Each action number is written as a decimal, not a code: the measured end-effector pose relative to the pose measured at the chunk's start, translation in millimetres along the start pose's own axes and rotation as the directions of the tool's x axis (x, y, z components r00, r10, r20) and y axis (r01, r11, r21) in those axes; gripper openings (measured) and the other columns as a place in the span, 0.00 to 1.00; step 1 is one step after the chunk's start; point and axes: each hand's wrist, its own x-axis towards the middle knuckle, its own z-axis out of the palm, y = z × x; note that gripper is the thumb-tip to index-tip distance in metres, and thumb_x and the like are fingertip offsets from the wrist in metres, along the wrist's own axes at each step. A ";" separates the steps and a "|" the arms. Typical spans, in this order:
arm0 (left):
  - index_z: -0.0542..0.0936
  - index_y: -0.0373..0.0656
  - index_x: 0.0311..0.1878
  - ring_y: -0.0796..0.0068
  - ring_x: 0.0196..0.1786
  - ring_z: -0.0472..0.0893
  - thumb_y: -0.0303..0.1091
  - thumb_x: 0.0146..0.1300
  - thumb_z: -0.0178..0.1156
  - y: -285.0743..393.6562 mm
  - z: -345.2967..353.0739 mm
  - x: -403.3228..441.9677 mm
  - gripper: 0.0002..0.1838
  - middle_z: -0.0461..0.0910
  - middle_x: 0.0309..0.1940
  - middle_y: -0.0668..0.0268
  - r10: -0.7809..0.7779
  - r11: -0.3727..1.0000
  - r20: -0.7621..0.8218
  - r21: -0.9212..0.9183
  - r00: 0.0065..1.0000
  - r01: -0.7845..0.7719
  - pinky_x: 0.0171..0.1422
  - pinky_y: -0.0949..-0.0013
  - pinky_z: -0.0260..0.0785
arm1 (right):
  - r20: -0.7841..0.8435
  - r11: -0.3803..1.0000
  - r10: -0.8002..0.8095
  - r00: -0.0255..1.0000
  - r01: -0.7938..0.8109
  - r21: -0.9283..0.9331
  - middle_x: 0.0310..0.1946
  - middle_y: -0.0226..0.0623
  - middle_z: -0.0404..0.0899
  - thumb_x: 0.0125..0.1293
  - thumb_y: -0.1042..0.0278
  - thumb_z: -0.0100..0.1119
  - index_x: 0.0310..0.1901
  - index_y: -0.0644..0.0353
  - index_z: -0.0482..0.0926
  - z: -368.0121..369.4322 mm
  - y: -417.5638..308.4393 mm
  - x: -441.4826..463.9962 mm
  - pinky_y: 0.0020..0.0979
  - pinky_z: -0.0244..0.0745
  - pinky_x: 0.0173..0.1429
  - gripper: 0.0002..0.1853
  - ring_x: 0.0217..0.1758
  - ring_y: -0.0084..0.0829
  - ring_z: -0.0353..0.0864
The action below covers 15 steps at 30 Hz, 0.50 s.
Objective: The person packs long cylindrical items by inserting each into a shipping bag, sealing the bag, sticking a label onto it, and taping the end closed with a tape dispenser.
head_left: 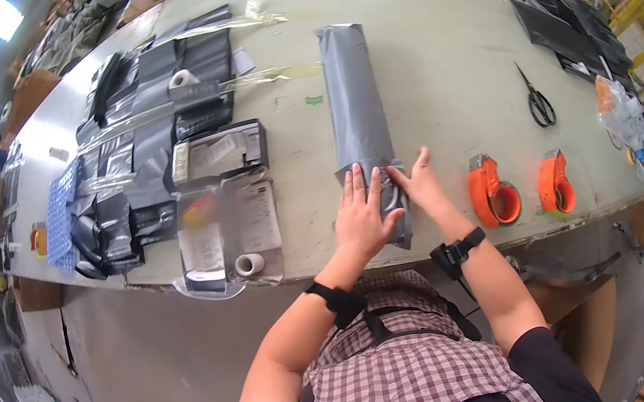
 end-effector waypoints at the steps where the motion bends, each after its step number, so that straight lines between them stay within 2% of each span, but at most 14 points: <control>1: 0.51 0.31 0.71 0.40 0.72 0.55 0.53 0.61 0.56 0.9 -1.2 -1.9 0.46 0.49 0.71 0.37 -0.070 0.992 -0.011 -0.102 0.997 0.068 0.72 0.56 0.54 | -0.069 0.994 -0.102 0.992 0.100 -0.036 0.58 0.58 0.69 0.67 0.42 0.50 0.62 0.71 0.61 -7.8 -9.9 1.8 0.47 0.69 0.59 0.37 0.59 0.58 0.70; 2: 0.51 0.31 0.71 0.40 0.72 0.55 0.54 0.60 0.57 1.6 -0.2 -3.8 0.47 0.49 0.71 0.37 -0.100 0.984 -0.004 -0.147 0.995 0.098 0.73 0.56 0.54 | -0.181 0.952 -0.301 0.936 0.286 -0.106 0.62 0.57 0.64 0.65 0.43 0.52 0.64 0.69 0.59 -15.0 -17.7 1.3 0.47 0.66 0.62 0.38 0.64 0.56 0.65; 3: 0.51 0.31 0.71 0.40 0.72 0.54 0.54 0.59 0.58 2.5 1.5 -4.9 0.48 0.49 0.70 0.36 -0.130 0.973 0.003 -0.193 0.991 0.129 0.73 0.56 0.53 | -0.274 0.872 -0.488 0.829 0.449 -0.195 0.67 0.55 0.59 0.64 0.44 0.54 0.66 0.68 0.57 -16.2 -22.8 0.0 0.46 0.64 0.65 0.40 0.69 0.54 0.60; 4: 0.50 0.31 0.71 0.40 0.73 0.54 0.55 0.58 0.59 1.3 2.4 -6.4 0.49 0.49 0.70 0.36 -0.158 0.958 0.008 -0.241 0.987 0.155 0.74 0.56 0.53 | -0.183 0.871 -0.488 0.854 0.460 -0.175 0.69 0.54 0.54 0.63 0.48 0.56 0.68 0.65 0.55 -0.9 -22.4 -0.8 0.44 0.59 0.68 0.40 0.72 0.52 0.55; 5: 0.50 0.29 0.71 0.43 0.71 0.58 0.53 0.58 0.61 -2.4 5.2 -10.0 0.50 0.53 0.69 0.35 -0.135 0.972 -0.014 -0.194 0.991 0.130 0.72 0.58 0.56 | -0.093 0.870 -0.484 0.870 0.467 -0.156 0.71 0.53 0.49 0.61 0.52 0.59 0.69 0.63 0.53 25.3 -20.2 -2.3 0.42 0.54 0.71 0.41 0.74 0.50 0.51; 6: 0.52 0.29 0.71 0.45 0.70 0.60 0.52 0.58 0.61 -5.3 2.6 -12.6 0.48 0.55 0.68 0.36 -0.181 0.939 0.059 -0.288 0.982 0.191 0.71 0.59 0.57 | -0.003 0.872 -0.475 0.880 0.470 -0.137 0.73 0.52 0.44 0.60 0.56 0.62 0.71 0.60 0.51 43.9 -23.8 -7.9 0.40 0.49 0.74 0.43 0.76 0.48 0.46; 7: 0.54 0.29 0.70 0.47 0.70 0.62 0.51 0.58 0.61 -10.4 -2.0 -16.3 0.47 0.57 0.67 0.37 -0.216 0.892 0.139 -0.374 0.966 0.253 0.70 0.60 0.58 | 0.028 0.926 -0.338 0.941 0.338 -0.166 0.74 0.52 0.43 0.56 0.60 0.65 0.73 0.54 0.51 27.6 -51.9 -25.2 0.41 0.49 0.75 0.45 0.76 0.51 0.46; 8: 0.56 0.30 0.70 0.49 0.69 0.64 0.50 0.58 0.62 -17.4 -7.8 -19.0 0.45 0.58 0.67 0.37 -0.242 0.834 0.218 -0.452 0.946 0.317 0.70 0.60 0.59 | -0.016 0.932 -0.362 0.932 0.362 -0.022 0.74 0.50 0.41 0.55 0.60 0.65 0.73 0.51 0.51 29.8 -48.9 -22.8 0.43 0.51 0.74 0.46 0.76 0.52 0.46; 10: 0.68 0.32 0.63 0.54 0.62 0.73 0.47 0.57 0.64 -55.5 -38.8 -16.6 0.36 0.67 0.63 0.41 -0.317 0.656 0.577 -0.439 0.752 0.614 0.62 0.61 0.67 | -0.106 0.875 -0.391 0.914 0.405 0.264 0.75 0.48 0.39 0.54 0.62 0.65 0.73 0.44 0.51 33.4 -35.5 -13.1 0.46 0.53 0.73 0.46 0.75 0.55 0.45; 11: 0.71 0.33 0.57 0.55 0.56 0.75 0.47 0.55 0.66 -80.8 -42.6 -23.2 0.33 0.70 0.59 0.45 -0.428 0.778 0.367 -0.315 0.826 0.543 0.57 0.61 0.69 | -0.092 0.863 -0.376 0.922 0.385 0.327 0.74 0.52 0.39 0.55 0.62 0.65 0.73 0.45 0.51 30.0 -34.3 -16.5 0.47 0.53 0.72 0.46 0.74 0.58 0.47; 12: 0.75 0.33 0.51 0.56 0.50 0.78 0.48 0.54 0.68 -106.2 -41.4 -30.8 0.30 0.73 0.55 0.49 -0.470 0.860 0.127 -0.155 0.873 0.486 0.52 0.60 0.71 | -0.079 0.870 -0.388 0.918 0.393 0.298 0.74 0.53 0.39 0.55 0.63 0.64 0.73 0.45 0.51 29.5 -33.8 -24.6 0.47 0.53 0.72 0.45 0.74 0.58 0.47; 14: 0.75 0.35 0.44 0.55 0.43 0.79 0.46 0.51 0.71 -140.6 -40.7 -41.5 0.26 0.74 0.46 0.51 -0.561 0.812 -0.197 0.062 0.804 0.581 0.49 0.60 0.73 | -0.048 0.880 -0.416 0.908 0.415 0.231 0.74 0.56 0.39 0.56 0.63 0.64 0.73 0.46 0.51 25.8 -28.4 -49.4 0.47 0.53 0.72 0.45 0.73 0.59 0.49; 15: 0.74 0.35 0.44 0.54 0.43 0.79 0.46 0.51 0.71 -141.0 -43.1 -42.0 0.27 0.74 0.45 0.52 -0.627 0.753 -0.161 0.127 0.762 0.646 0.49 0.60 0.73 | -0.026 0.878 -0.425 0.905 0.419 0.230 0.73 0.58 0.37 0.57 0.63 0.63 0.74 0.46 0.51 26.0 -30.3 -64.3 0.49 0.52 0.72 0.44 0.73 0.60 0.48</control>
